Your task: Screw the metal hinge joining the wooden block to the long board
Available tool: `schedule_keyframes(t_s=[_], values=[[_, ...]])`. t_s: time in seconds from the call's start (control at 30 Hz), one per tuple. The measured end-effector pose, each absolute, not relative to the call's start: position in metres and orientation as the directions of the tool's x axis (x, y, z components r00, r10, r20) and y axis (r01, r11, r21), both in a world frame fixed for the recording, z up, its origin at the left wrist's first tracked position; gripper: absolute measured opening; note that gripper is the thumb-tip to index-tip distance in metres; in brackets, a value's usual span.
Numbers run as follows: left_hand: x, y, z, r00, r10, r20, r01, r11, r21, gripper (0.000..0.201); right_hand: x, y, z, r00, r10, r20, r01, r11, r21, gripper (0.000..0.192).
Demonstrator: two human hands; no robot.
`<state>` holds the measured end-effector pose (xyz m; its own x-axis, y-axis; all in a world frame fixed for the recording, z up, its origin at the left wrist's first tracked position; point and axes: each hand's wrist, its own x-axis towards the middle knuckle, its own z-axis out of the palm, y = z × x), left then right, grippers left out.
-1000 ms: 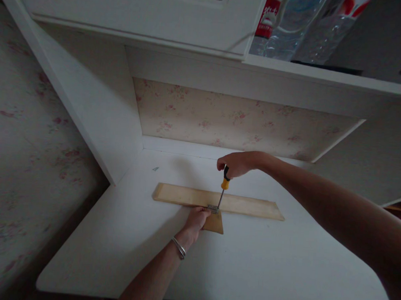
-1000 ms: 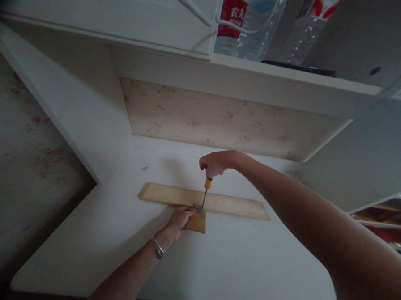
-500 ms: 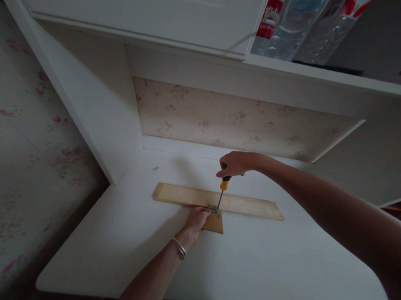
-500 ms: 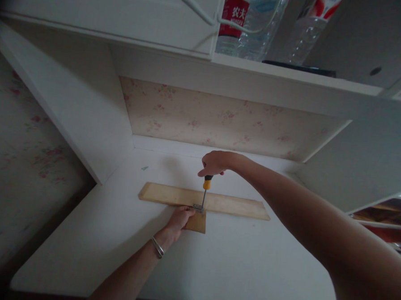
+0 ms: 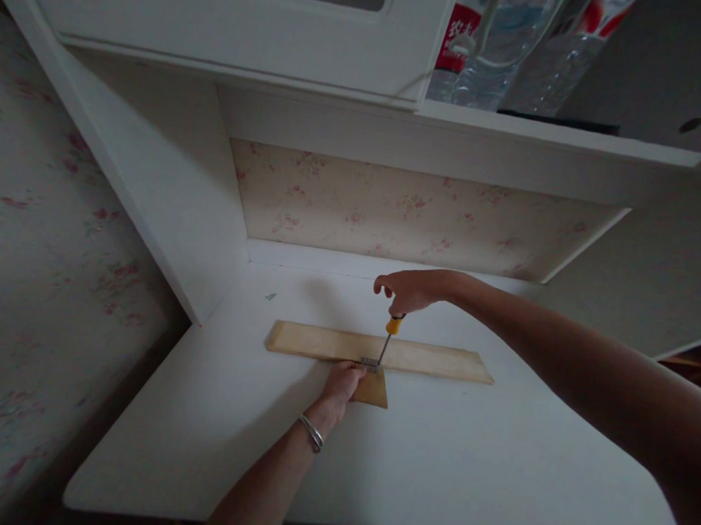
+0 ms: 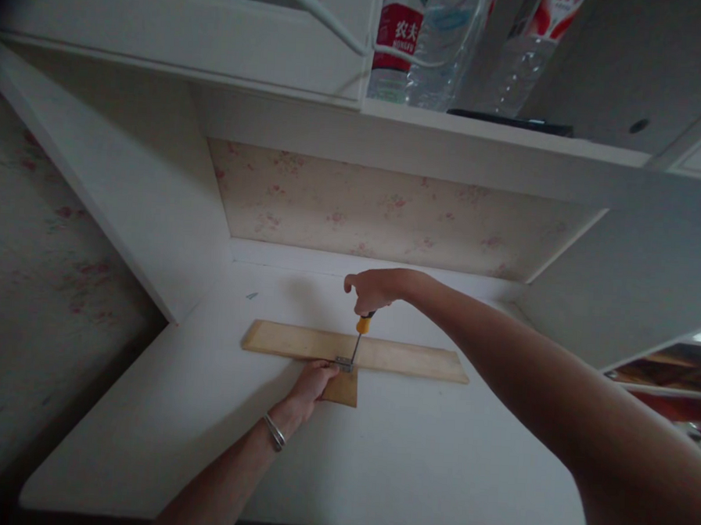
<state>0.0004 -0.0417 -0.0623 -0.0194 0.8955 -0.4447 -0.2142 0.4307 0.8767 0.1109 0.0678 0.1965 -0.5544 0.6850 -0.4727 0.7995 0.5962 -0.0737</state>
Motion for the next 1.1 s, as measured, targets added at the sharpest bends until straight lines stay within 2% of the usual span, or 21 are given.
schedule_keyframes(t_s=[0.1,0.17,0.23,0.3,0.33,0.43,0.47,0.57,0.63,0.77,0.87,0.93,1.0,1.1], values=[[0.001,-0.041,-0.067,-0.012,0.894,-0.448,-0.214,0.435,0.874,0.012,0.111,0.064,0.198,-0.602,0.663,-0.445,0.761,0.645,-0.071,0.057],[0.001,-0.040,-0.070,-0.007,0.894,-0.448,-0.214,0.436,0.874,0.013,0.111,0.062,0.200,-0.547,0.688,-0.477,0.796,0.603,-0.043,0.044],[0.001,-0.040,-0.071,-0.001,0.897,-0.442,-0.218,0.431,0.876,0.012,0.112,0.061,0.200,-0.489,0.718,-0.494,0.831,0.556,-0.015,0.042],[0.001,-0.040,-0.071,0.004,0.900,-0.436,-0.224,0.426,0.877,0.012,0.114,0.060,0.198,-0.506,0.722,-0.472,0.825,0.565,-0.020,0.037],[0.001,-0.040,-0.070,0.006,0.900,-0.435,-0.225,0.425,0.877,0.013,0.115,0.060,0.197,-0.546,0.708,-0.449,0.804,0.594,-0.041,0.038],[0.002,-0.042,-0.067,0.006,0.898,-0.441,-0.222,0.431,0.875,0.015,0.116,0.060,0.196,-0.631,0.664,-0.400,0.750,0.654,-0.098,0.065],[0.002,-0.042,-0.065,0.003,0.896,-0.445,-0.220,0.435,0.873,0.015,0.116,0.060,0.196,-0.621,0.668,-0.411,0.757,0.647,-0.093,0.063],[0.002,-0.043,-0.061,0.003,0.894,-0.449,-0.219,0.439,0.872,0.011,0.116,0.061,0.198,-0.552,0.698,-0.457,0.797,0.602,-0.044,0.039],[0.002,-0.044,-0.059,0.009,0.895,-0.447,-0.222,0.437,0.871,0.010,0.115,0.062,0.198,-0.561,0.698,-0.445,0.789,0.613,-0.032,0.033],[0.003,-0.043,-0.058,0.016,0.891,-0.453,-0.231,0.444,0.865,0.010,0.115,0.063,0.200,-0.632,0.647,-0.426,0.737,0.671,-0.075,0.036],[0.003,-0.044,-0.057,0.026,0.889,-0.456,-0.246,0.448,0.859,0.010,0.113,0.064,0.202,-0.558,0.674,-0.484,0.794,0.602,-0.076,0.034],[0.003,-0.044,-0.057,0.020,0.890,-0.455,-0.253,0.445,0.859,0.009,0.114,0.064,0.202,-0.547,0.699,-0.461,0.798,0.601,-0.036,0.033],[0.003,-0.044,-0.058,0.012,0.892,-0.451,-0.253,0.439,0.862,0.010,0.115,0.064,0.201,-0.599,0.686,-0.414,0.760,0.649,-0.024,0.025],[0.003,-0.043,-0.063,0.020,0.899,-0.438,-0.254,0.428,0.867,0.015,0.119,0.065,0.201,-0.701,0.607,-0.373,0.675,0.734,-0.074,0.035]])
